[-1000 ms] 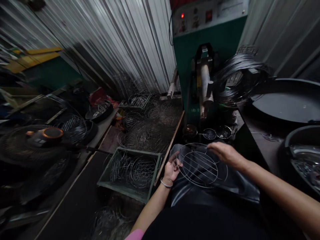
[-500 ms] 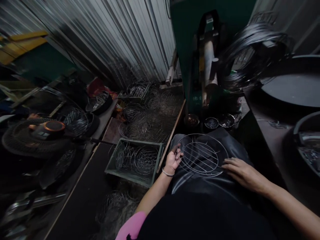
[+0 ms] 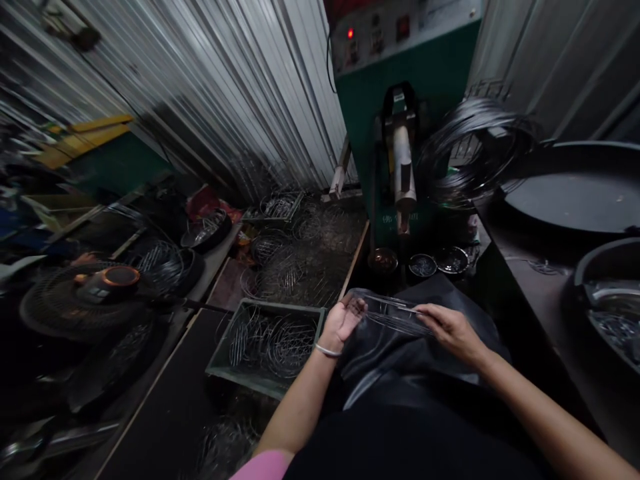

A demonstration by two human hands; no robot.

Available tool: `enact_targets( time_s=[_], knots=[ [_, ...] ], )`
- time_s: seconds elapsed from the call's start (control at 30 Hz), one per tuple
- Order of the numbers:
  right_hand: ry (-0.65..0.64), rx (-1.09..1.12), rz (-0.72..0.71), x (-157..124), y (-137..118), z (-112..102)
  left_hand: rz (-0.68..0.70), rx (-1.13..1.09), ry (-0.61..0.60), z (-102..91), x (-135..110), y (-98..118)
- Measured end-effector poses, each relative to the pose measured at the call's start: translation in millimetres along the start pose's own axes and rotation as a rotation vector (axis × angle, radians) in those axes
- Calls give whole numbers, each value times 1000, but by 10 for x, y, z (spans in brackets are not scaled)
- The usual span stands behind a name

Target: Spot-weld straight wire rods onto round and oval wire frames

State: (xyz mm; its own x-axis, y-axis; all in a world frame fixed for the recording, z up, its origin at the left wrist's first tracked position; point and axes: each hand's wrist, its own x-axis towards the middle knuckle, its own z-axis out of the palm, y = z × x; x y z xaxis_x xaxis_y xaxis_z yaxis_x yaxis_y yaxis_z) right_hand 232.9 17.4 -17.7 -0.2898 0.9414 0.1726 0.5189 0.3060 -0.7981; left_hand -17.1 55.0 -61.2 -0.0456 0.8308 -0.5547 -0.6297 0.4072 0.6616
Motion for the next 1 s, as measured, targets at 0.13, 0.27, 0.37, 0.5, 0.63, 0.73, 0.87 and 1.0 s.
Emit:
enact_targets(
  time_s=[0.13, 0.27, 0.37, 0.5, 0.63, 0.73, 0.87, 1.0],
  knots=[
    [-54, 146, 167, 180, -3, -329, 461, 579, -17, 29, -205, 160],
    [-153, 248, 226, 261, 39, -501, 1062, 1328, -414, 247, -339, 391],
    [-155, 296, 255, 284, 74, -534, 1158, 1563, -660, 438, -307, 432],
    [-101, 326, 288, 297, 115, -507, 1238, 1515, -612, 467, -187, 267],
    [101, 208, 141, 305, 152, -390, 1284, 1438, -569, 350, -132, 106],
    [306, 12, -69, 280, 182, -271, 1255, 1407, -516, 303, -135, 69],
    [432, -143, -204, 181, 209, -162, 1221, 1408, -488, 301, -152, 73],
    [459, -215, -244, 92, 158, -135, 1252, 1398, -482, 300, -164, 78]
  ],
)
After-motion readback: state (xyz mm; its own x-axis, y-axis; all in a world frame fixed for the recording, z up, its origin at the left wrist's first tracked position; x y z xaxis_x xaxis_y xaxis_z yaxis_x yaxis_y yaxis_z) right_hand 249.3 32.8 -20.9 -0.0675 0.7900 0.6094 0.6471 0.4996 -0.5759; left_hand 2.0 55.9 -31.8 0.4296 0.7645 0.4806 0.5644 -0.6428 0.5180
